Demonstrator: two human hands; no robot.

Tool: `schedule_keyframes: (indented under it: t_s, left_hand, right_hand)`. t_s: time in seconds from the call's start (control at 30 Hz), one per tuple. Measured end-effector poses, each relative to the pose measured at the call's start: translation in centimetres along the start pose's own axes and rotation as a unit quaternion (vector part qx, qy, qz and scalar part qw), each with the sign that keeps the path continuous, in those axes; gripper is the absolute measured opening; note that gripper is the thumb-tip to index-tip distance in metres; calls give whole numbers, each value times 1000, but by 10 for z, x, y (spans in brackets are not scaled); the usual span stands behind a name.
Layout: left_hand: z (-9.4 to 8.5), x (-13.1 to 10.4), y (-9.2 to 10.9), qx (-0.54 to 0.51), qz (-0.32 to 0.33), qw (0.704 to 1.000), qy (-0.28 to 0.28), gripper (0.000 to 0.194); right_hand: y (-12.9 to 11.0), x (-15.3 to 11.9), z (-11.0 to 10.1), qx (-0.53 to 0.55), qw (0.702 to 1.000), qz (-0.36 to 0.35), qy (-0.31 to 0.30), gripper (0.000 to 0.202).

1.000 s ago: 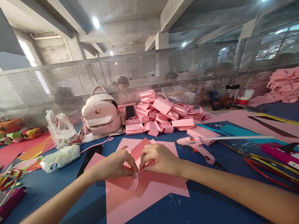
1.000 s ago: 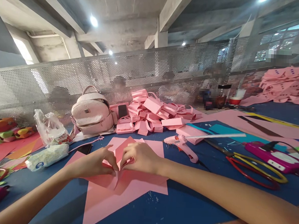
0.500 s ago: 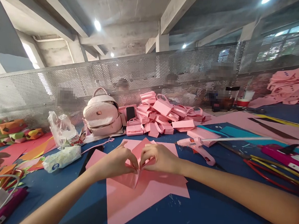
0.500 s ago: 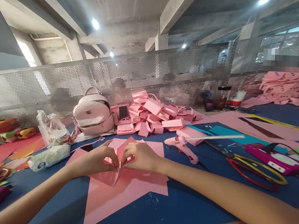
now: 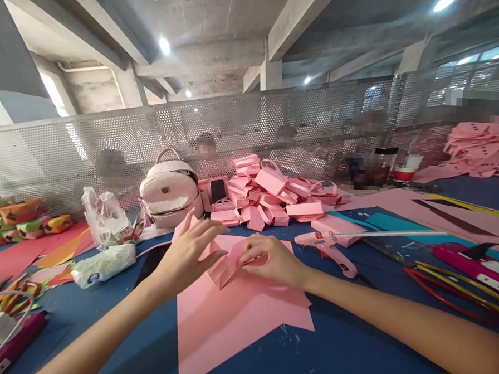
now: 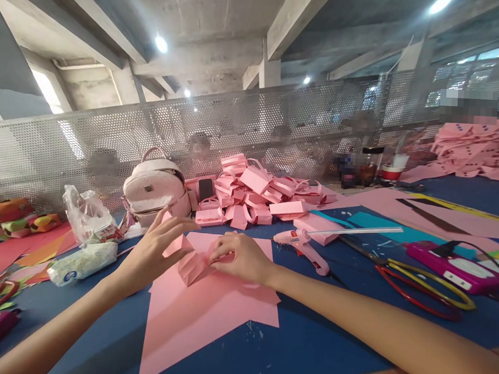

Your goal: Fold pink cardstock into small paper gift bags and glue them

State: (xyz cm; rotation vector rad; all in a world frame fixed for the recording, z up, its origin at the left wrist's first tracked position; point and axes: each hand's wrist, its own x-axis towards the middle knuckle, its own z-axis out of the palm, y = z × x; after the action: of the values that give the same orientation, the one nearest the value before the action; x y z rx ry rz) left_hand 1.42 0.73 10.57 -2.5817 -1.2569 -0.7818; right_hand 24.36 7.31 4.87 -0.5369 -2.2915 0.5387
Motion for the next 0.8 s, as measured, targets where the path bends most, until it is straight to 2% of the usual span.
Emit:
schedule_keyframes:
  t_s: [0.13,0.23,0.3,0.37,0.4,0.43,0.47,0.5,0.53,0.57,0.63,0.7,0.8]
  left_hand:
    - [6,-22,-15,-66,-77,988,121,57]
    - [24,-44,-31,-162,-179,946,215,70]
    - [44,-59,-36,-304,-280,881,231,72]
    - [66,-71,-32,-447,-392,787,165,72]
    - [76,-75,-27,-513,-420,735,142,71]
    - [84,-77,-19,-562,-427,695,136,69]
    - [90,-77,-10,-602,-419,669,120,67]
    - [93,-76,-1,-626,-403,659,111,64]
    - [94,-73,9,-647,-369,663,78,61]
    - [94,-69,17,-651,-341,676,57,59]
    - [90,-62,30,-633,-325,701,43,54]
    - [87,-57,34,-617,-327,715,38,52]
    - [90,-55,31,-618,-327,715,14,53]
  right_hand:
    - [1,-12,-1,10,999,6,37,13]
    - [1,-21,0,7,998,8,61,16]
    - [2,-27,1,2,998,6,68,16]
    - [4,-32,4,-3,997,3,74,17]
    - [4,-35,6,-7,997,0,74,17]
    - [5,-37,8,-11,997,-4,71,18]
    - [5,-39,10,-17,998,-8,65,18]
    - [6,-40,12,-24,998,-14,56,17]
    - [6,-42,14,-33,998,-20,47,17]
    - [6,-43,15,-44,998,-26,40,17]
    - [7,-44,18,-61,997,-37,31,19]
    - [7,-45,20,-69,996,-47,28,22]
    - [7,-44,22,-79,995,-55,20,22]
